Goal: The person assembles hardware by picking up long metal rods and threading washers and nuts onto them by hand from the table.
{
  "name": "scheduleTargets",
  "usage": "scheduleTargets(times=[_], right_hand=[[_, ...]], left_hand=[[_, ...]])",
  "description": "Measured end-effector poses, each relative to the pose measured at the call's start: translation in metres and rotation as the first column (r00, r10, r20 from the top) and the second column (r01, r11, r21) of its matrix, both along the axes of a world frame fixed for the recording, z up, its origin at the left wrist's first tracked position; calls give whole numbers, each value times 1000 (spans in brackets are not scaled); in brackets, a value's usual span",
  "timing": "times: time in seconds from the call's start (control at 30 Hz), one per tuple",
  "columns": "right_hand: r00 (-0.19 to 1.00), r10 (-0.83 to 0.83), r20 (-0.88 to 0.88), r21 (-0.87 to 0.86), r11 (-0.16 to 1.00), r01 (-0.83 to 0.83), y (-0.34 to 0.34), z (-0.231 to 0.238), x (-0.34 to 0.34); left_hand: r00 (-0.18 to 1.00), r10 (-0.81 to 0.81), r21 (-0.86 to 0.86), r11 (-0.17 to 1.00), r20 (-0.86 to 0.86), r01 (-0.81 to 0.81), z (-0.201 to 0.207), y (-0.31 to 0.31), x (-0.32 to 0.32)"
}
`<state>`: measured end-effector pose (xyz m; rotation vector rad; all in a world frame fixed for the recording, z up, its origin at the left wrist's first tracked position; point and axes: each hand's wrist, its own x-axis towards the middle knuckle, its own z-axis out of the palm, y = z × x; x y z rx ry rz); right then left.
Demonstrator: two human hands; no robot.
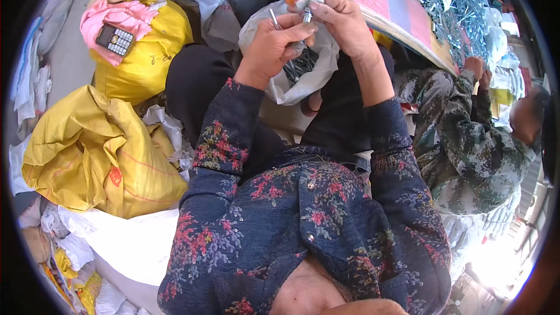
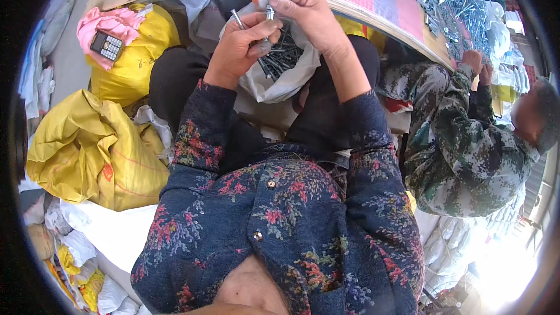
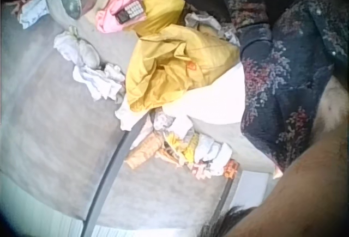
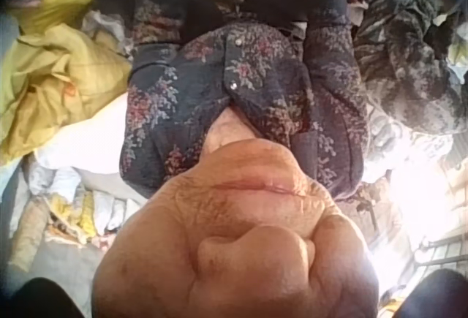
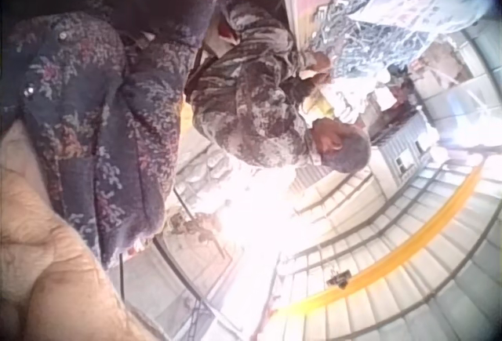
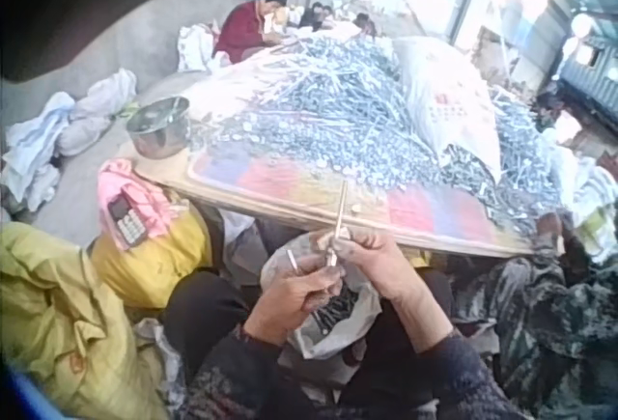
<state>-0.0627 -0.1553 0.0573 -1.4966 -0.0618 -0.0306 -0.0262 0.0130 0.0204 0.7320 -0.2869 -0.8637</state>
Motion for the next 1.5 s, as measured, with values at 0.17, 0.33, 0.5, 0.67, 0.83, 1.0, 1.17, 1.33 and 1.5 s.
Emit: scheduleTargets(times=[0.17,0.33,0.5,0.67,0.83,1.0,1.17,1.33,1.5], right_hand=[[926,-288,242,-484,791,373,16,-17,-11],[896,-307,321,-742,506,439,8,-31,-29],[937,-335,100,-387,854,347,30,10,-41],[937,-345,61,-374,862,342,5,-15,-29],[877,-480,24,-202,857,474,-66,1,-20],[581,-755,305,-703,233,672,-220,1,-3],[625,-643,443,-881,-183,437,-332,-23,17],[608,-647,460,-888,-320,331,-333,-19,24],[679,-661,319,-772,234,591,-307,-10,19]], left_hand=[[800,227,180,906,556,-382,-13,-12,-2],[618,97,381,710,780,-592,-12,8,18],[743,-22,531,713,669,-458,-16,-14,2],[758,-33,383,877,651,-290,-14,-35,-5],[917,-268,378,914,296,145,-8,-29,-3],[935,-308,445,872,176,204,-6,-34,-6],[938,-336,405,872,84,276,-9,-44,-4],[955,-296,268,920,-8,287,-8,-42,0],[974,-228,335,919,17,209,6,-46,-7]])
